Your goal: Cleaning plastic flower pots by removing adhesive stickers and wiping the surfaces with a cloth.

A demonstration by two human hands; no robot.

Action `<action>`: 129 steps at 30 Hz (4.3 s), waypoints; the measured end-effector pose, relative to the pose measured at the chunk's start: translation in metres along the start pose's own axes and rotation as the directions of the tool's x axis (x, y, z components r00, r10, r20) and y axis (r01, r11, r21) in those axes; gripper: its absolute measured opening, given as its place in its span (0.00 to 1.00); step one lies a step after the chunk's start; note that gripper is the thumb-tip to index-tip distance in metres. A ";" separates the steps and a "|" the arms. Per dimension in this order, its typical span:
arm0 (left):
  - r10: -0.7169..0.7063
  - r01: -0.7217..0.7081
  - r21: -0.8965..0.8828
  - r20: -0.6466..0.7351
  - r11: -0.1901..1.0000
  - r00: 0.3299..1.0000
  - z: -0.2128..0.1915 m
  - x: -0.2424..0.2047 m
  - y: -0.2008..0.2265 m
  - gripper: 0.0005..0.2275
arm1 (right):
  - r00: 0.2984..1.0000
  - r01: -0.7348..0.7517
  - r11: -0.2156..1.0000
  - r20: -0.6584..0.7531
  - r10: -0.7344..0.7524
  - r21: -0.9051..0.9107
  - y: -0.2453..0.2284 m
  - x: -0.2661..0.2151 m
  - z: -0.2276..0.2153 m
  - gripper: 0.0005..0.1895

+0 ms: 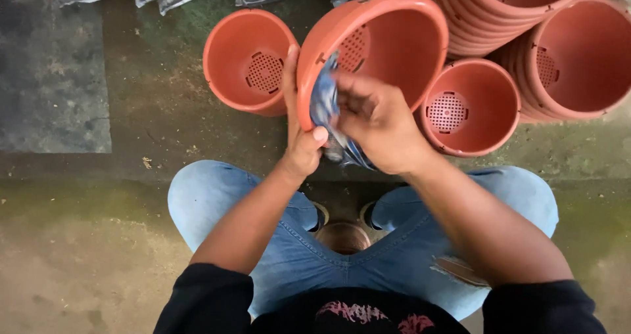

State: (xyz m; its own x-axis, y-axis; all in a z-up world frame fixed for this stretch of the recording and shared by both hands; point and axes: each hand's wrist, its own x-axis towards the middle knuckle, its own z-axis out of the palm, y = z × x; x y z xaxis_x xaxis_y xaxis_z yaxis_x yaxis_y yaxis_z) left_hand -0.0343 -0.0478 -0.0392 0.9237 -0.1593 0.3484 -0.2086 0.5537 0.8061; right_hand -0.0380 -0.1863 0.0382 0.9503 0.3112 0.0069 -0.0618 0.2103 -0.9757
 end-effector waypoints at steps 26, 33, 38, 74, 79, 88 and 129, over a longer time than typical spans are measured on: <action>-0.080 0.077 -0.143 -0.014 0.987 0.997 0.034 -0.028 -0.039 0.36 | 0.974 0.226 0.857 0.088 -0.210 -0.463 -0.029 -0.008 -0.015 0.17; 0.016 -0.008 0.080 -0.100 0.997 0.995 0.041 -0.028 -0.027 0.34 | 0.850 0.217 0.976 -0.494 -0.182 0.014 0.015 0.007 -0.015 0.44; 0.072 -0.049 0.198 -0.111 0.979 0.991 0.040 -0.012 -0.016 0.33 | 0.943 0.182 0.835 -0.150 -0.298 -0.520 -0.004 -0.003 -0.014 0.23; -0.125 0.149 0.832 -0.096 0.534 0.987 0.000 0.017 0.081 0.46 | 0.993 0.105 0.551 0.116 -0.016 -0.828 0.029 0.012 -0.007 0.11; -0.080 0.087 0.802 -0.048 0.590 0.996 0.005 0.012 0.059 0.45 | 0.992 0.118 0.990 -0.025 -0.120 -0.072 0.008 0.007 -0.003 0.07; 0.012 0.025 0.760 -0.042 0.649 0.999 -0.006 0.021 0.073 0.42 | 0.869 0.287 -0.006 0.263 -0.419 -0.958 0.005 0.002 -0.052 0.03; 0.238 -0.268 0.702 0.143 0.660 0.961 0.021 -0.016 -0.030 0.59 | 0.864 0.142 0.872 -0.489 0.122 0.468 -0.024 -0.010 -0.018 0.06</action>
State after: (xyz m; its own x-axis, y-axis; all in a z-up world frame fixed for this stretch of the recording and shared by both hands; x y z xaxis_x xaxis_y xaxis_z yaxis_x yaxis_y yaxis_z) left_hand -0.0495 -0.0789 -0.0588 0.7919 -0.1385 0.5947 -0.6106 -0.1651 0.7745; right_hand -0.0408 -0.2112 0.0577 0.9625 -0.1586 -0.2202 -0.0621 0.6611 -0.7477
